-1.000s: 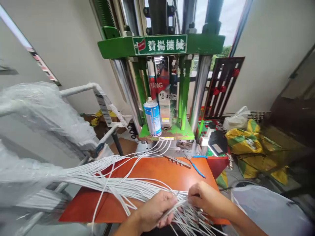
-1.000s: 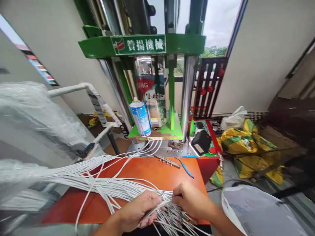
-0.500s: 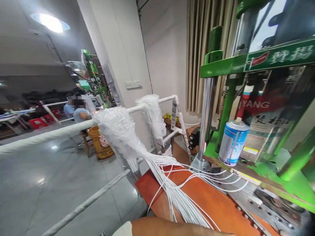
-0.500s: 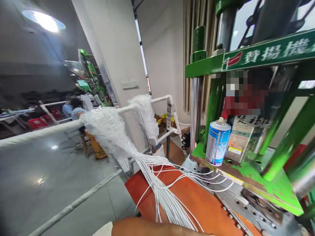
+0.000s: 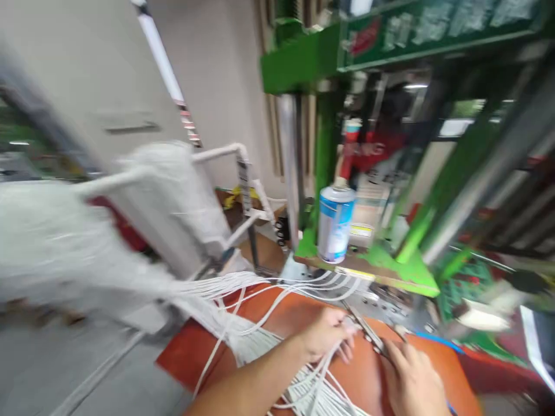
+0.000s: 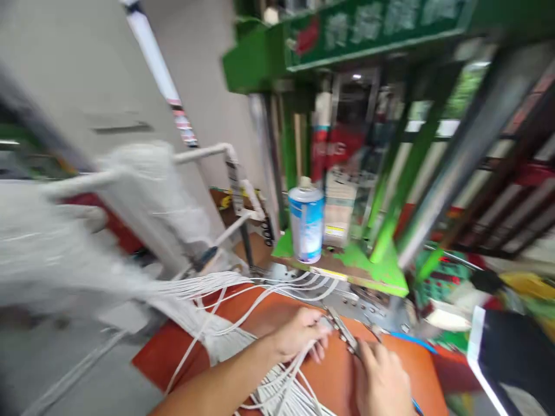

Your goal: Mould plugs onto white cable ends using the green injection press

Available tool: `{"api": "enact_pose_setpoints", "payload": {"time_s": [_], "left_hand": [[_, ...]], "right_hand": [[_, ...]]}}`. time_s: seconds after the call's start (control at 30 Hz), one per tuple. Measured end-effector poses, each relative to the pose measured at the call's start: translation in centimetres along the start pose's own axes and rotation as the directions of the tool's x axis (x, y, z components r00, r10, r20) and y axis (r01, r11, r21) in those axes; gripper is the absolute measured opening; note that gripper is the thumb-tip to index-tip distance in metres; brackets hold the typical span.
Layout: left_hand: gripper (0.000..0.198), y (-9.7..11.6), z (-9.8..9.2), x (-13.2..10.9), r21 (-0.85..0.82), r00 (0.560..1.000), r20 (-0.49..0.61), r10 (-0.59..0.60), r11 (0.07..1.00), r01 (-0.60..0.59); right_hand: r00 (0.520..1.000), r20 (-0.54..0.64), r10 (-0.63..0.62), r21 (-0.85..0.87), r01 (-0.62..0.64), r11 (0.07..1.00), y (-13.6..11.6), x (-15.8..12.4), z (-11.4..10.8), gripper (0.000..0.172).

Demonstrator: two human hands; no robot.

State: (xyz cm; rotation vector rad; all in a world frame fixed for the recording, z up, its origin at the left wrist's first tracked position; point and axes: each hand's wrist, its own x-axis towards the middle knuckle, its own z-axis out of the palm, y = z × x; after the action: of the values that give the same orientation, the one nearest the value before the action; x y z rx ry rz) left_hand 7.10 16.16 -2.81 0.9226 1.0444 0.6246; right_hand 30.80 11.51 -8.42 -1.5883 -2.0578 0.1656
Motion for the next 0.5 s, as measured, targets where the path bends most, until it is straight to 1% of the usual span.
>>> {"api": "enact_pose_setpoints", "payload": {"time_s": [0.03, 0.1, 0.17, 0.23, 0.33, 0.5], "left_hand": [[0.048, -0.2, -0.1, 0.1, 0.01, 1.0, 0.001, 0.023, 1.0, -0.023], [0.048, -0.8, -0.4, 0.2, 0.038, 0.998, 0.03, 0.05, 0.998, -0.051], [0.045, -1.4, -0.5, 0.2, 0.106, 0.996, 0.065, 0.068, 0.992, -0.074], [0.04, -1.9, -0.4, 0.0, 0.18, 0.992, 0.098, 0.076, 0.979, -0.093], [0.036, -2.2, -0.3, -0.4, 0.256, 0.99, 0.133, 0.054, 0.963, -0.087], [0.032, -1.6, 0.1, -0.7, 0.333, 0.989, 0.148, 0.028, 0.94, -0.077]], "right_hand": [[1.0, 0.015, -0.014, 0.006, 0.014, 1.0, -0.7, -0.1, -0.1, 0.03], [1.0, 0.022, 0.002, 0.088, -0.004, 0.996, -2.1, 0.0, -0.3, 0.027], [0.999, 0.009, 0.043, 0.19, -0.044, 0.981, -3.1, 0.1, -0.4, 0.024], [0.997, -0.006, 0.078, 0.25, -0.074, 0.966, -3.8, 0.0, -0.5, 0.02], [0.997, -0.015, 0.07, 0.26, -0.064, 0.964, -4.2, -0.2, -0.2, 0.016], [0.999, -0.02, 0.032, 0.241, -0.026, 0.97, -4.3, 0.0, 0.4, 0.014]]}}
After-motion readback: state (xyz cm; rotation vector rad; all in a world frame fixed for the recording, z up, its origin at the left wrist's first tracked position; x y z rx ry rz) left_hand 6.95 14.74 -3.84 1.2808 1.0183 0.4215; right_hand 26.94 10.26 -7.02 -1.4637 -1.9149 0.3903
